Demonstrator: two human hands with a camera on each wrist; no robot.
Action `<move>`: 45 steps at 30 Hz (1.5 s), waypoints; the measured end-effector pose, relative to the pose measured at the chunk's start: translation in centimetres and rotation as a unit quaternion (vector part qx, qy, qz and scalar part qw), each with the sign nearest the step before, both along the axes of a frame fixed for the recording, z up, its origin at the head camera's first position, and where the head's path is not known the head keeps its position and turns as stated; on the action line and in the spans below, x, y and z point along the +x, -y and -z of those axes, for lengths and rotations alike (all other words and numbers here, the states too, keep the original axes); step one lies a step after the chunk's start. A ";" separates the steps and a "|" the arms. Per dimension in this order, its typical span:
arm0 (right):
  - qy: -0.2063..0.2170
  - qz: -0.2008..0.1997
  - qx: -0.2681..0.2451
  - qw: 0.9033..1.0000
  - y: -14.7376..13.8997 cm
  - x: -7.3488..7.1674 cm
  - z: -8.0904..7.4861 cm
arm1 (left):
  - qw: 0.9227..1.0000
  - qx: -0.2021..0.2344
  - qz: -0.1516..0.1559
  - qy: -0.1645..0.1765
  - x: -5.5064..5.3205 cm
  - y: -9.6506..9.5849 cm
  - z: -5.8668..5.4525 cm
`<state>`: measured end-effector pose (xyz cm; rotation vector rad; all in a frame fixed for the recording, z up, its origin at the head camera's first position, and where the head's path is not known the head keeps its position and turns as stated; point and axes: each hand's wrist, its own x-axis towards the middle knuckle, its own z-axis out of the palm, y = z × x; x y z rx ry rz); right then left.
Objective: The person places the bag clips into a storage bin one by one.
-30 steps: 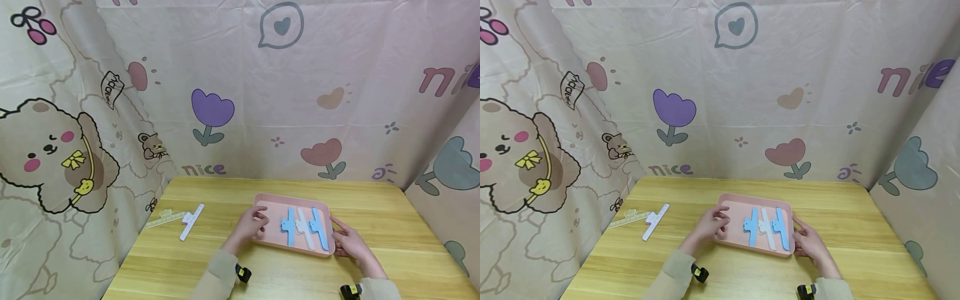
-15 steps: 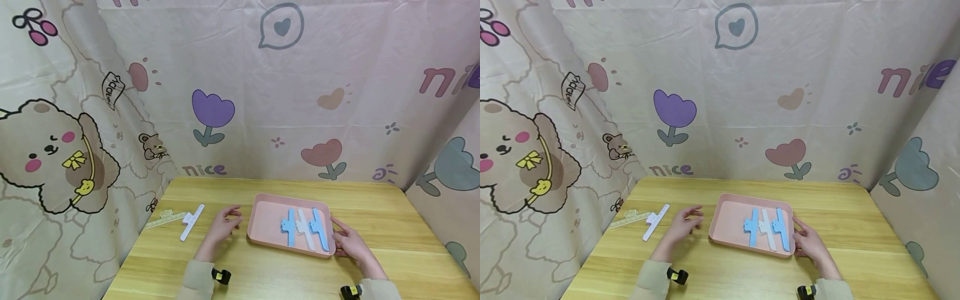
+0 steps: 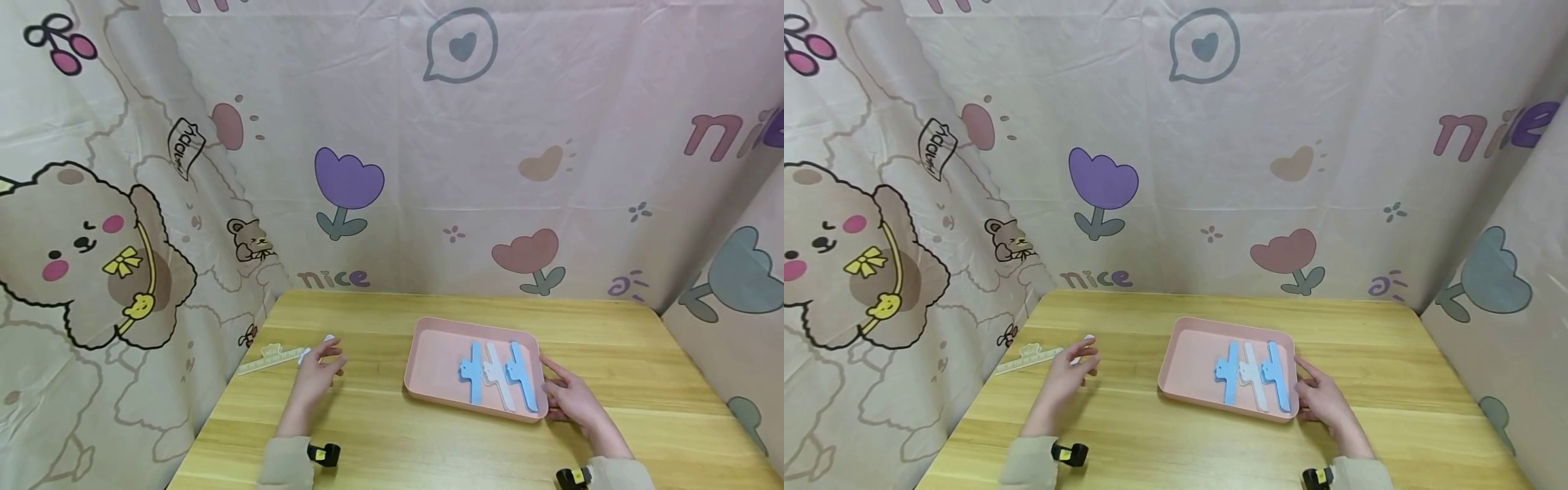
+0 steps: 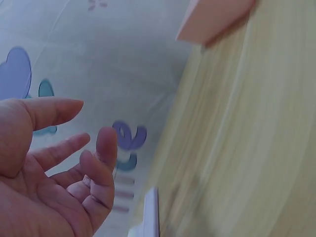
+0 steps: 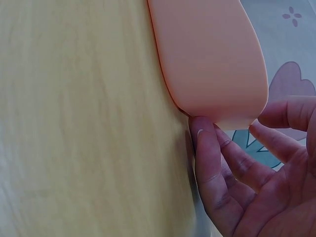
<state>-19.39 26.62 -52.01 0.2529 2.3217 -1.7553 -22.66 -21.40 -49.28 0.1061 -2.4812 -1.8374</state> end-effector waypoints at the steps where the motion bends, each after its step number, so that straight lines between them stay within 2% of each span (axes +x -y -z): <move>1: 0.000 0.000 0.001 1.000 0.0 0.0 0.0 | 1.000 -0.004 -0.006 0.000 0.0 0.5 0.1; 8: -0.002 0.001 0.004 1.000 0.0 0.1 0.0 | 0.999 -0.024 -0.039 -0.004 0.3 4.1 0.4; 13: -0.004 0.002 0.004 1.000 0.0 0.0 0.0 | 0.997 -0.043 -0.055 0.022 0.3 6.1 0.7; 17: 0.000 0.002 0.004 1.000 0.0 -0.1 0.0 | 0.996 -0.048 -0.057 0.040 0.3 7.0 1.0; 23: 0.007 0.004 0.009 1.000 0.0 -0.1 -0.1 | 0.997 -0.037 -0.053 0.050 0.0 7.4 1.5; 28: 0.005 0.002 0.009 1.000 0.0 -0.1 0.0 | 0.997 -0.024 -0.059 0.043 -0.2 7.1 1.8; 33: 0.000 0.002 0.010 1.000 0.0 -0.1 -0.1 | 0.998 -0.021 -0.050 0.038 -0.2 6.7 2.2; 38: -0.001 0.002 0.010 1.000 0.0 0.0 -0.1 | 0.997 -0.036 -0.051 0.039 -0.5 6.4 2.4; 45: 0.000 -0.003 0.009 1.000 0.0 -0.1 -0.1 | 0.997 -0.041 -0.041 0.059 -1.3 6.4 2.5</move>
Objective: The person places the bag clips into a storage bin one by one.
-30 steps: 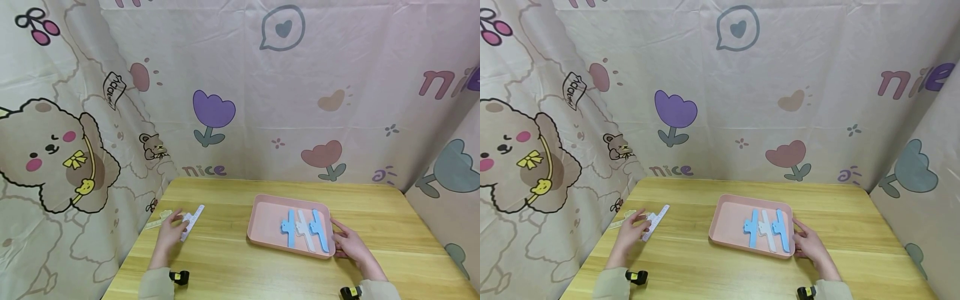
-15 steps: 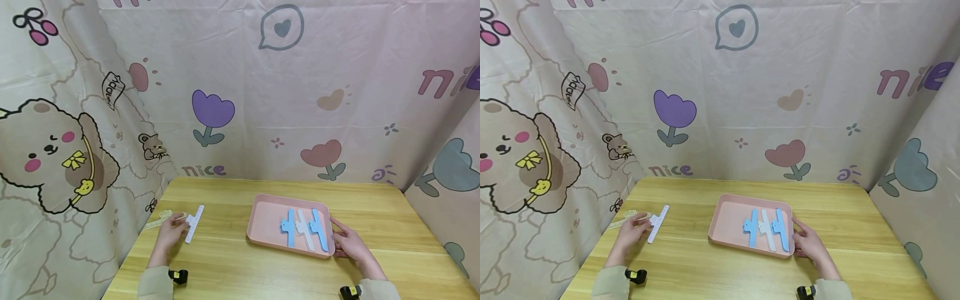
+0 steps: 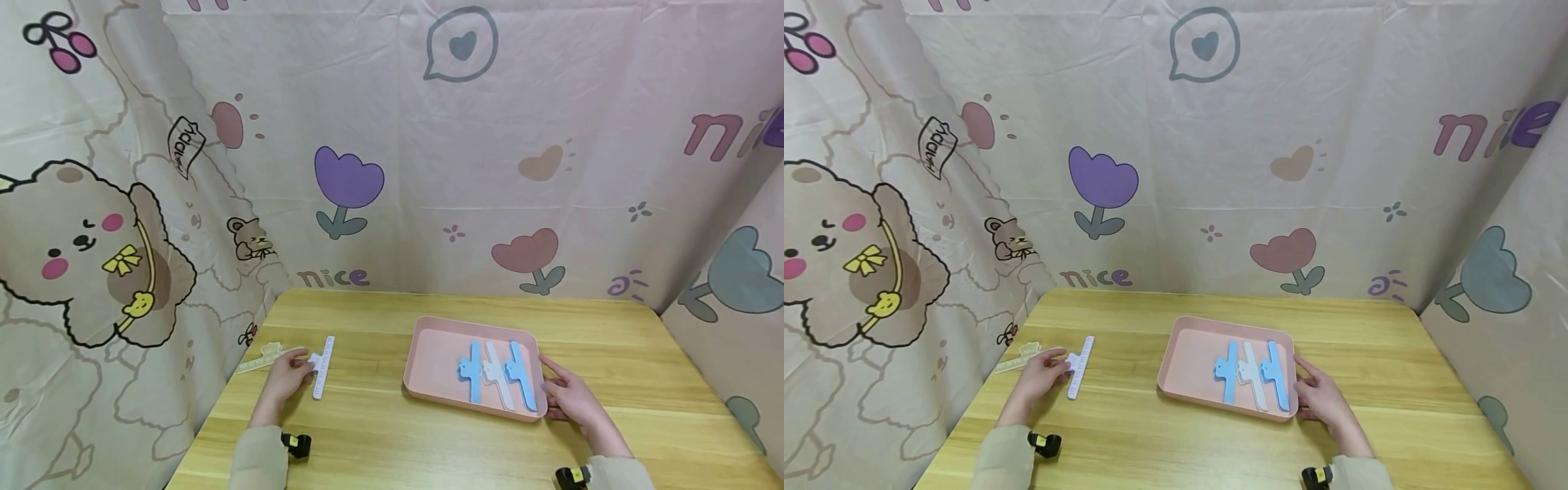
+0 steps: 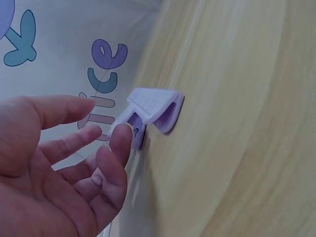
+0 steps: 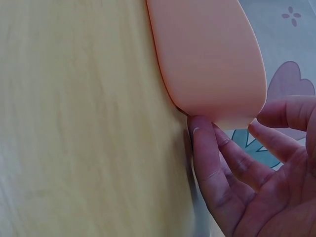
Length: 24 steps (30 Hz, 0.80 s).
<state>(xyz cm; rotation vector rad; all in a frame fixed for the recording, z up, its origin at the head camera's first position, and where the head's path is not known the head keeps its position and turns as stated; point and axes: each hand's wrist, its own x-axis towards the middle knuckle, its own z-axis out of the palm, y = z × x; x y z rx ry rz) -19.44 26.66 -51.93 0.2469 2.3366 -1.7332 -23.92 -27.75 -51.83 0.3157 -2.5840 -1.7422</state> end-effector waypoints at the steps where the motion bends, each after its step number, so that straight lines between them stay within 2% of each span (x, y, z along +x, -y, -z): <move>1: 0.000 0.000 -0.001 1.000 0.0 0.0 0.0 | 1.000 -0.003 0.003 0.002 -0.1 0.0 0.1; 7: 0.000 -0.003 -0.001 1.000 -0.1 0.0 -0.1 | 1.000 -0.016 0.010 0.007 -0.6 0.2 0.6; 14: -0.004 -0.005 -0.005 1.000 -0.2 0.1 0.0 | 1.000 -0.008 0.004 0.005 -1.1 0.5 1.3; 24: -0.001 -0.007 -0.023 1.000 -0.6 -0.1 0.3 | 1.000 0.009 0.009 0.011 -1.3 0.6 1.3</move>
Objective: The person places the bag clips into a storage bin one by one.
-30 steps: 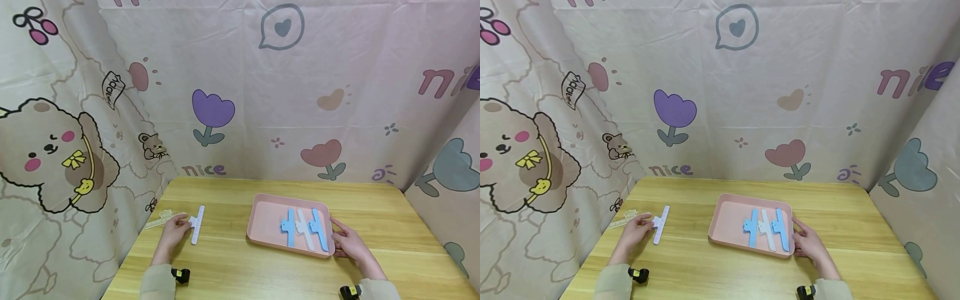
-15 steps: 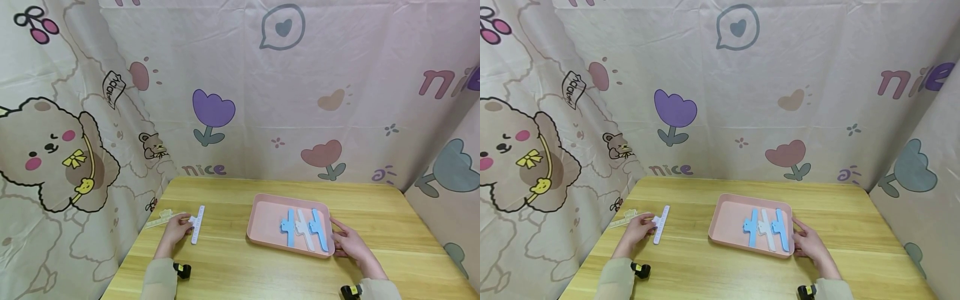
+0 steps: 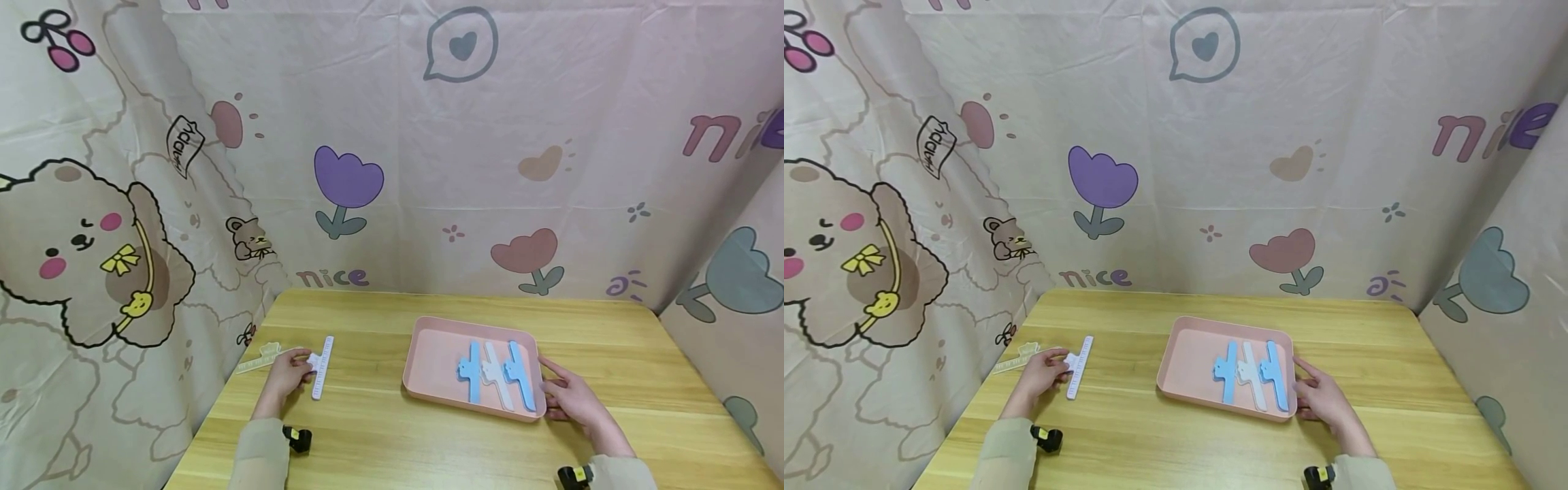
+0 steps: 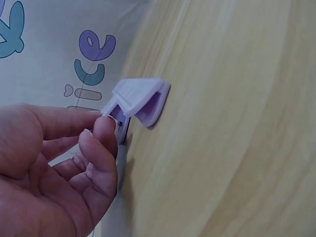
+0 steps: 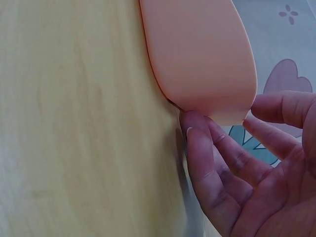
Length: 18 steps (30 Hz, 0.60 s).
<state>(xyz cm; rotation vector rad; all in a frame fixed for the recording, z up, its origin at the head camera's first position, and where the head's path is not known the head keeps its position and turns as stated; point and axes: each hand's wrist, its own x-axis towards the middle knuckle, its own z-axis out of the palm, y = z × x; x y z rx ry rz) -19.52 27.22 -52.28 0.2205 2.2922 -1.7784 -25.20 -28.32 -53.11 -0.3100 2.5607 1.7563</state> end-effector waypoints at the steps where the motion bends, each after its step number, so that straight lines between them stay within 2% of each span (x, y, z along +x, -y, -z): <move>1: 0.000 0.000 -0.001 1.000 0.0 0.0 0.0 | 1.000 0.001 0.000 0.003 0.0 0.0 0.0; 8: 0.001 0.000 -0.003 1.000 0.0 0.1 -0.1 | 0.999 -0.014 0.025 0.016 0.0 -0.1 0.0; 12: 0.004 0.003 0.000 1.000 0.1 0.1 -0.2 | 0.999 -0.002 0.022 0.023 0.1 -0.2 0.0; 18: 0.005 0.003 -0.001 1.000 0.1 0.2 -0.2 | 0.999 0.043 0.003 0.019 0.2 -0.4 -0.4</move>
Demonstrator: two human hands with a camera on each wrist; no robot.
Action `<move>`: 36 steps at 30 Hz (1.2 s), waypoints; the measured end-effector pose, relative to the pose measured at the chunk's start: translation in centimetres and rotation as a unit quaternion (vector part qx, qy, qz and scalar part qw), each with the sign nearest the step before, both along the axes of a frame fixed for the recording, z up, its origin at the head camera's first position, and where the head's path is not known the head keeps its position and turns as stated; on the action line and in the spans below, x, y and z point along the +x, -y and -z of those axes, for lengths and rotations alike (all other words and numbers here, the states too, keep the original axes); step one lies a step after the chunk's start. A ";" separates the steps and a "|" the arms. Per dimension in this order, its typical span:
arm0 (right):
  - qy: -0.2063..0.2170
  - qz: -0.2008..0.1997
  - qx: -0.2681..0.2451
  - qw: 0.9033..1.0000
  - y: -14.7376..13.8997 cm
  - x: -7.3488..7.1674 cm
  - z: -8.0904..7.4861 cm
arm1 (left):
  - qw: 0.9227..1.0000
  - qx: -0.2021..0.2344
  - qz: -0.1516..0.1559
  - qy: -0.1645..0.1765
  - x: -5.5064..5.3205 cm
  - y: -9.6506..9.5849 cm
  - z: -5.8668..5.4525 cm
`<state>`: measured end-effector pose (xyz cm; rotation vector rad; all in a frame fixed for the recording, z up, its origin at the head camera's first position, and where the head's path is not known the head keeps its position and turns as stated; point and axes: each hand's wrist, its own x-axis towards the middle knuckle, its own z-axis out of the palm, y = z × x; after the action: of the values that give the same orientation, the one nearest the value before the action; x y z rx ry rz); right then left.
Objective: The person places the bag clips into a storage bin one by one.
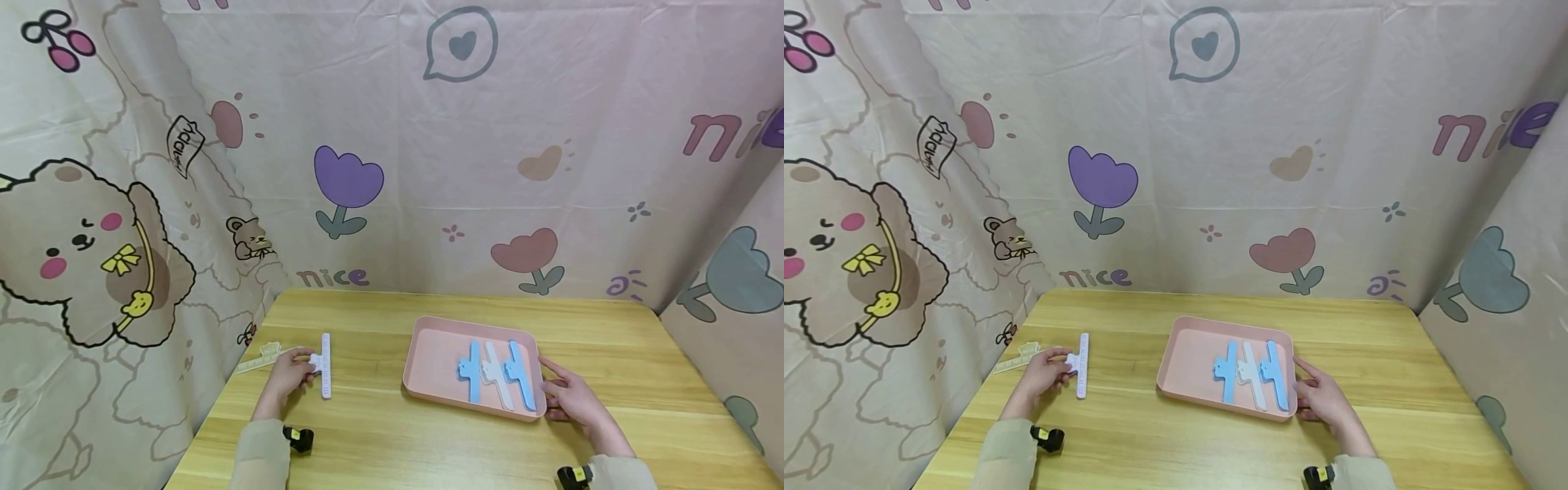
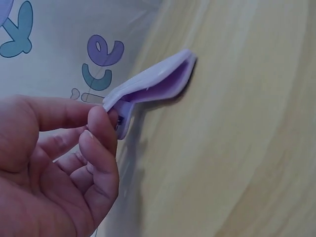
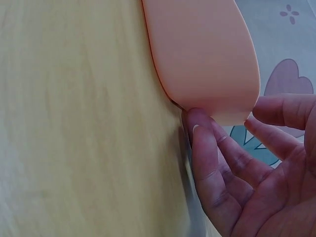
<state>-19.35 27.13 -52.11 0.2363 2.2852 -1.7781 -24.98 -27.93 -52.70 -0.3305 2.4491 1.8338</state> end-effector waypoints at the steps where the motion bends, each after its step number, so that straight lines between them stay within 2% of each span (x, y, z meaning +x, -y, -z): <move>1: 0.000 0.000 0.000 1.000 0.0 0.0 0.0 | 1.000 0.008 -0.004 -0.002 0.1 -0.1 -0.1; 8: -0.002 -0.002 -0.001 1.000 0.1 0.1 0.0 | 0.999 0.046 -0.013 -0.013 0.4 -1.0 -1.0; 16: -0.001 0.001 -0.002 1.000 0.1 0.0 0.1 | 0.998 0.051 -0.008 -0.022 0.4 -2.3 -1.9; 25: -0.003 0.001 -0.001 1.000 0.1 0.1 0.1 | 0.998 0.058 0.015 -0.033 0.6 -4.2 -2.9; 36: -0.004 0.004 -0.008 1.000 0.1 -0.1 0.2 | 0.993 0.077 0.065 -0.065 0.6 -7.6 -4.1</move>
<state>-19.40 27.07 -52.32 0.2351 2.2768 -1.8039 -24.41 -20.28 -48.57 -0.0428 2.3244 2.0315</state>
